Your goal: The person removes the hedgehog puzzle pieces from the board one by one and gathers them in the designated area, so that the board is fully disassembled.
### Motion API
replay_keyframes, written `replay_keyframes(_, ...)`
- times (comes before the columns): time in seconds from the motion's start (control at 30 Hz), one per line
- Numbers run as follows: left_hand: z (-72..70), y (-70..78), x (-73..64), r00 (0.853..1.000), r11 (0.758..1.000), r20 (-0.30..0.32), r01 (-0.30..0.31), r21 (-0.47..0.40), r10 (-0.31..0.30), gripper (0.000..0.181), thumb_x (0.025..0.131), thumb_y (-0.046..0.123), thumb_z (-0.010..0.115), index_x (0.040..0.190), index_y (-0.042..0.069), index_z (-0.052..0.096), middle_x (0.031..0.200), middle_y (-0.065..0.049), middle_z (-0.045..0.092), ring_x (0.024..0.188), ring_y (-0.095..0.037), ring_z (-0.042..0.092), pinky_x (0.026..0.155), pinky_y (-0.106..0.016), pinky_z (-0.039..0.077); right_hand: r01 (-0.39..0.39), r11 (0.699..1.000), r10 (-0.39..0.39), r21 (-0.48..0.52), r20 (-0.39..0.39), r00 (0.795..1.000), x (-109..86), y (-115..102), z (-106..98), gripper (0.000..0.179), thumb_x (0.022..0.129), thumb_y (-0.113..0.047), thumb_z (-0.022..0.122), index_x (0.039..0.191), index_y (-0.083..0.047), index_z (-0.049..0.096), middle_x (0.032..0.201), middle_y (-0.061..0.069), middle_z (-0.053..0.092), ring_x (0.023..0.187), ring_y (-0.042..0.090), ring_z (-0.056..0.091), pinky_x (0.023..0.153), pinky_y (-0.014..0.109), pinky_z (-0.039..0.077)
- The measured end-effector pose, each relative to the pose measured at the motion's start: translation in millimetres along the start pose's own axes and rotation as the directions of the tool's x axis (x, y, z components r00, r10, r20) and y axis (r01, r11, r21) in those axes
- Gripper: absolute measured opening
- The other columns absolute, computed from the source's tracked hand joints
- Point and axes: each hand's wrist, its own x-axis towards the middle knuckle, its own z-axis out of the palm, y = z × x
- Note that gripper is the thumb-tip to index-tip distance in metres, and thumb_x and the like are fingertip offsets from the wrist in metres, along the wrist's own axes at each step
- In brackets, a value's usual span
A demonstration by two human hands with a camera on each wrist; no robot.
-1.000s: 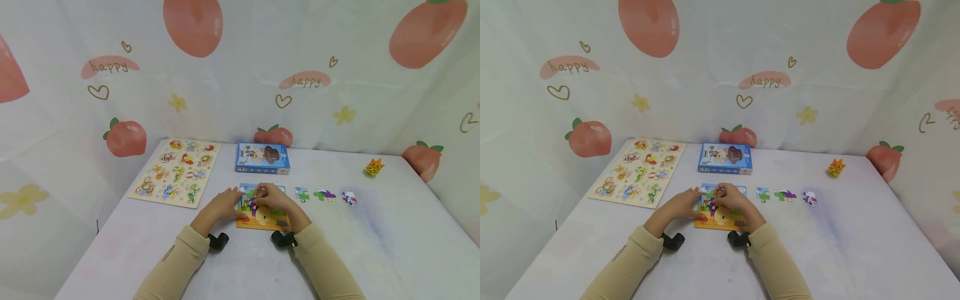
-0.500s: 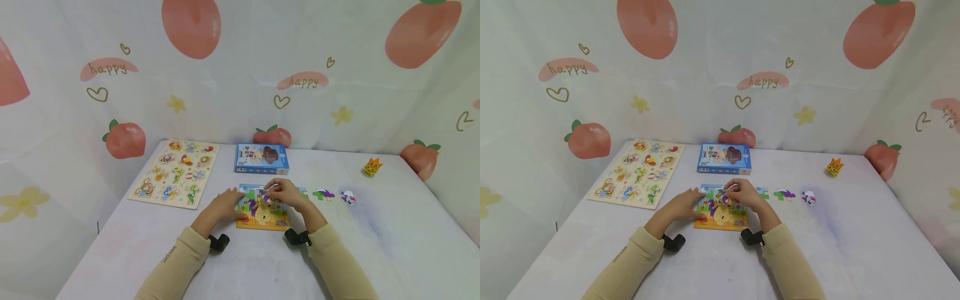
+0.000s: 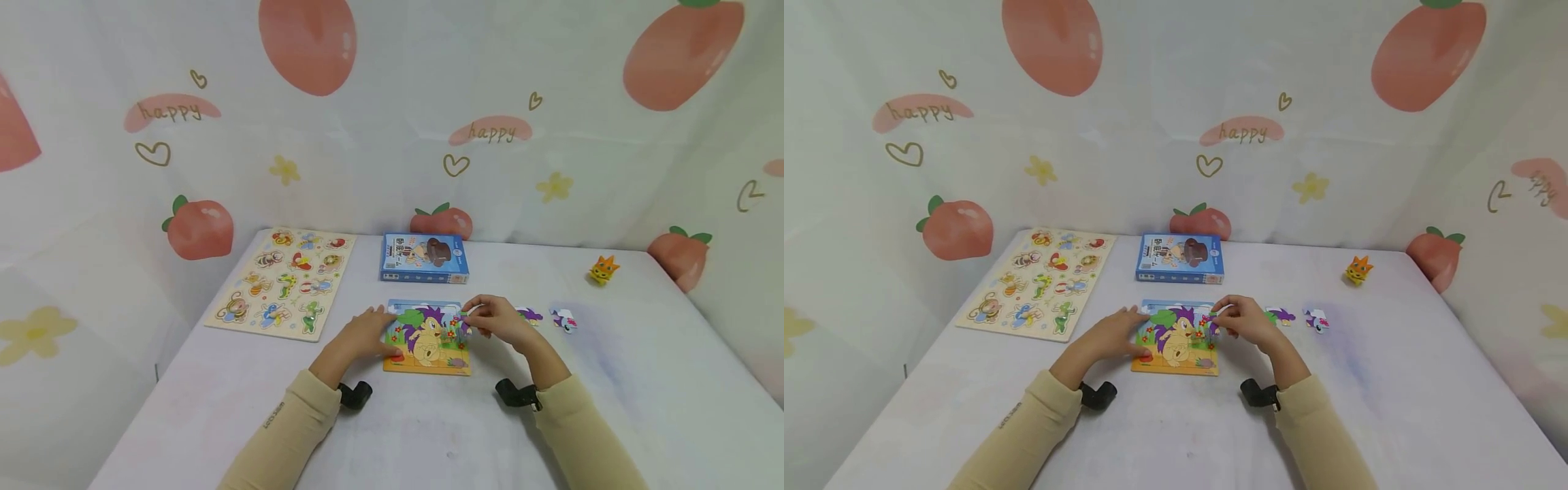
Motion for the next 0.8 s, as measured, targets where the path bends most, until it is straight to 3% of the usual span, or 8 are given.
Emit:
replay_keyframes(0.2,-0.1,-2.2,-0.8,1.0,1.0,-0.003,-0.004,-0.024,0.004,0.073,0.077,0.042,0.073,0.138,0.012,0.046,0.151,-0.014,0.031,0.142,-0.035,0.022,0.113,-0.056,0.02,-0.046,0.999,0.045,-0.017,-0.018,0.999,-10.9,10.4,-12.4,0.03,0.09,-0.017,0.061,0.112,0.002,0.054,0.074,0.003,0.06,0.06,0.014,0.046,0.056,0.025,0.043)
replay_keyframes(0.5,-3.1,2.4,-4.7,1.0,1.0,-0.002,-0.006,-0.019,0.006,0.071,0.078,0.039,0.073,0.137,0.011,0.046,0.15,-0.015,0.032,0.141,-0.036,0.023,0.113,-0.055,0.02,-0.031,0.999,0.031,-0.023,-0.025,0.999,-26.1,30.0,-29.4,0.032,0.09,-0.016,0.061,0.113,0.005,0.053,0.07,0.001,0.057,0.057,0.01,0.045,0.054,0.027,0.04)
replay_keyframes(0.8,-1.1,0.5,-1.7,1.0,1.0,0.001,0.006,-0.029,-0.006,0.073,0.077,0.042,0.072,0.138,0.013,0.045,0.151,-0.013,0.03,0.142,-0.035,0.021,0.113,-0.056,0.02,-0.075,0.997,0.074,-0.019,-0.051,0.996,-29.6,49.5,-33.0,0.033,0.088,-0.015,0.064,0.111,0.007,0.054,0.073,-0.003,0.062,0.061,0.01,0.05,0.058,0.023,0.046)
